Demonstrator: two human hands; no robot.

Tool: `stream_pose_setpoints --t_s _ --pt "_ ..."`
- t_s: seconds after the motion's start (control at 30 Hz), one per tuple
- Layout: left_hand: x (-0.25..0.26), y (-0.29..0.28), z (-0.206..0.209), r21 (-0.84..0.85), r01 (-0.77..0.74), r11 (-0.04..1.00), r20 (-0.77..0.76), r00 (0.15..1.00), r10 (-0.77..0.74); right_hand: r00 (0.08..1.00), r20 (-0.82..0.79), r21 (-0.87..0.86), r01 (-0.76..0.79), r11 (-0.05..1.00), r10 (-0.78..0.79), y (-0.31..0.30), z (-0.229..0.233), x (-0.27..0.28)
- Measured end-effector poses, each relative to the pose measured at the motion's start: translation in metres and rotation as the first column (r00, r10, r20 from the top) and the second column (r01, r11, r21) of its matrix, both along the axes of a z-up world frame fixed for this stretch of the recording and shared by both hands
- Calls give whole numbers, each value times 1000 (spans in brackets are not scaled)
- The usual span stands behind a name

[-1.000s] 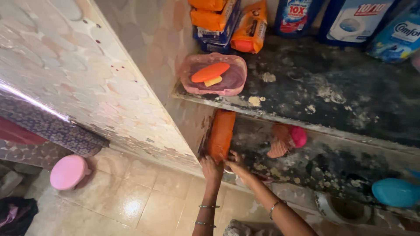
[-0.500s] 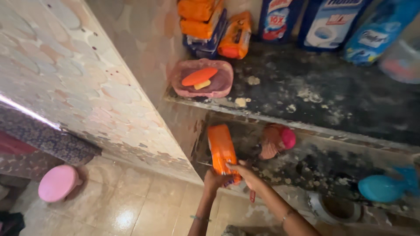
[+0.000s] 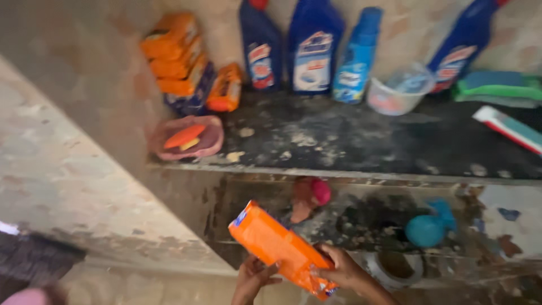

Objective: The person cleans a tiled bathroom shelf by moving cleaning supplies aside, spraying a blue liquid from a spray bottle, and wiping the surface with a cloth. They handle multiple items including detergent bottles, a sponge, and a plastic container before wiping the shelf.

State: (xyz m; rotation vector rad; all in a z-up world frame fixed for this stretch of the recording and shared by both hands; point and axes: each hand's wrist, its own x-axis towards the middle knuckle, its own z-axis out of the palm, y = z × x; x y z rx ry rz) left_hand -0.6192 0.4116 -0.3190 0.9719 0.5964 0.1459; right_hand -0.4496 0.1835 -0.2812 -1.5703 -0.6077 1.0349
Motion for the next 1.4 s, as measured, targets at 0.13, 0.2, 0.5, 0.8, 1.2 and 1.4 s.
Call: stream_pose_setpoints --t_s 0.13,0.2,0.5,0.8,1.2,1.4 --pt "7 -53 41 -21 121 992 66 991 -119 999 2 90 -41 995 41 -60 46 -4" --pt "13 -76 64 -30 183 983 194 966 -174 999 -40 41 38 998 -37 -89 68 -2" --pt "82 -163 147 184 212 960 415 869 -271 961 190 81 187 979 -199 -193 176 1" --pt "159 -241 257 174 367 914 418 813 -406 711 325 153 611 777 -623 -262 233 19" --pt "267 -346 350 568 283 773 574 537 -618 123 471 633 643 432 -873 -317 320 103" --pt "376 -399 338 777 158 609 444 550 -708 -289 634 727 538 426 -717 -346 344 174"
